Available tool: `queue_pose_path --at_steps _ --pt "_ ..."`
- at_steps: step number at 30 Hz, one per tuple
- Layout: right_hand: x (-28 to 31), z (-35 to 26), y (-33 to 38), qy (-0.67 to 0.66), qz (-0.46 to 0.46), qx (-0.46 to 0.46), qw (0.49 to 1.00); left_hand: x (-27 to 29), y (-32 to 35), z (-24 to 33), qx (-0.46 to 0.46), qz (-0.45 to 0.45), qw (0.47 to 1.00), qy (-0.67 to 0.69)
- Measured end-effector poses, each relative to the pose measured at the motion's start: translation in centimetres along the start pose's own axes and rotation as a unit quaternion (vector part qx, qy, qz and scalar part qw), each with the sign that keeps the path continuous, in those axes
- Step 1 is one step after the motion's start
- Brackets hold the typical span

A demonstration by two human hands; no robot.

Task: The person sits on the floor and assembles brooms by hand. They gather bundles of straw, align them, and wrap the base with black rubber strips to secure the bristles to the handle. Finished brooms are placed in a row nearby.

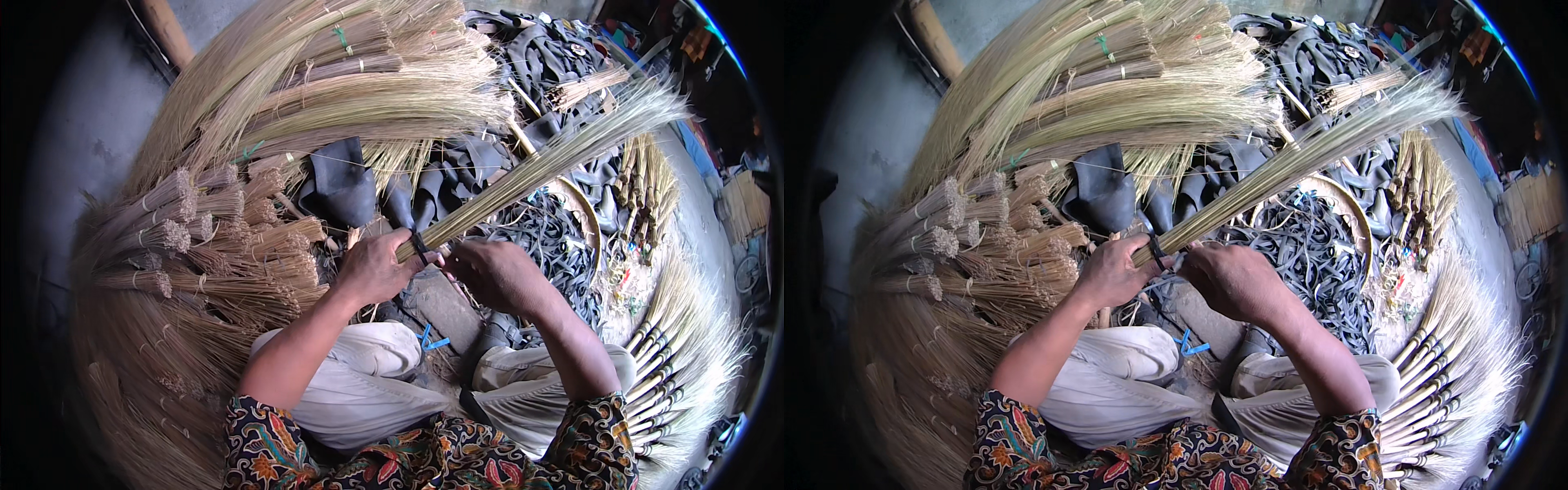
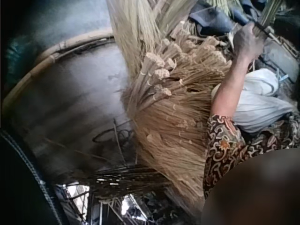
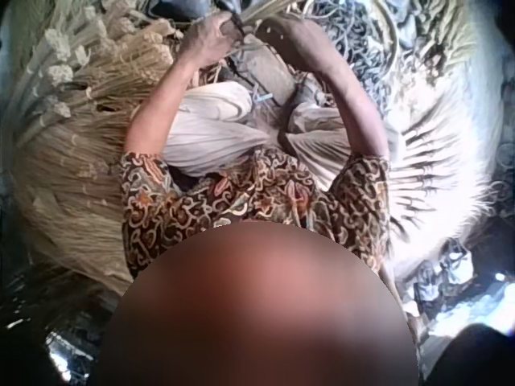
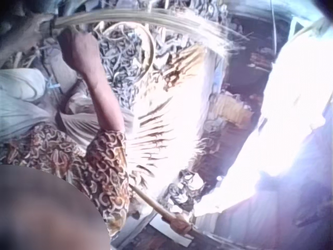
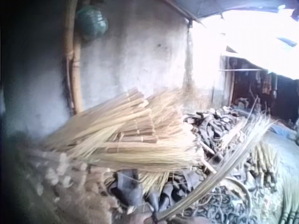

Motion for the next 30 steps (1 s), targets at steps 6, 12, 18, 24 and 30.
queue_pose_path --at_steps 6,12,18,24,30 --pt "0.0 -0.9 -3.2 0.091 0.056 0.042 0.993 -0.9 0.2 -0.9 -0.036 0.057 0.995 -0.07" --pt "-1.0 -1.4 -4.5 0.131 0.072 0.105 0.983 -1.4 0.6 -1.7 -0.103 0.075 0.99 -0.058" --pt "-2.5 -0.3 -4.7 0.179 -0.002 0.064 0.982 -2.0 0.3 -3.4 -0.017 0.067 0.996 -0.053" --pt "-4.0 0.1 -4.3 0.181 -0.005 0.036 0.983 -1.4 0.1 -3.9 0.028 0.069 0.996 -0.044" --pt "-3.4 -1.0 -4.9 0.109 0.057 0.066 0.99 -2.0 -0.1 -4.2 0.048 0.023 0.997 -0.06"
Point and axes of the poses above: each hand's wrist, its own y-axis away from the middle knuckle, its own x-axis out of the back of the hand, z = x × y, the point moved 6 cm from there along -y, towards the middle knuckle, and after that the axes turned 3 degrees about z, right-handed, at the moved point
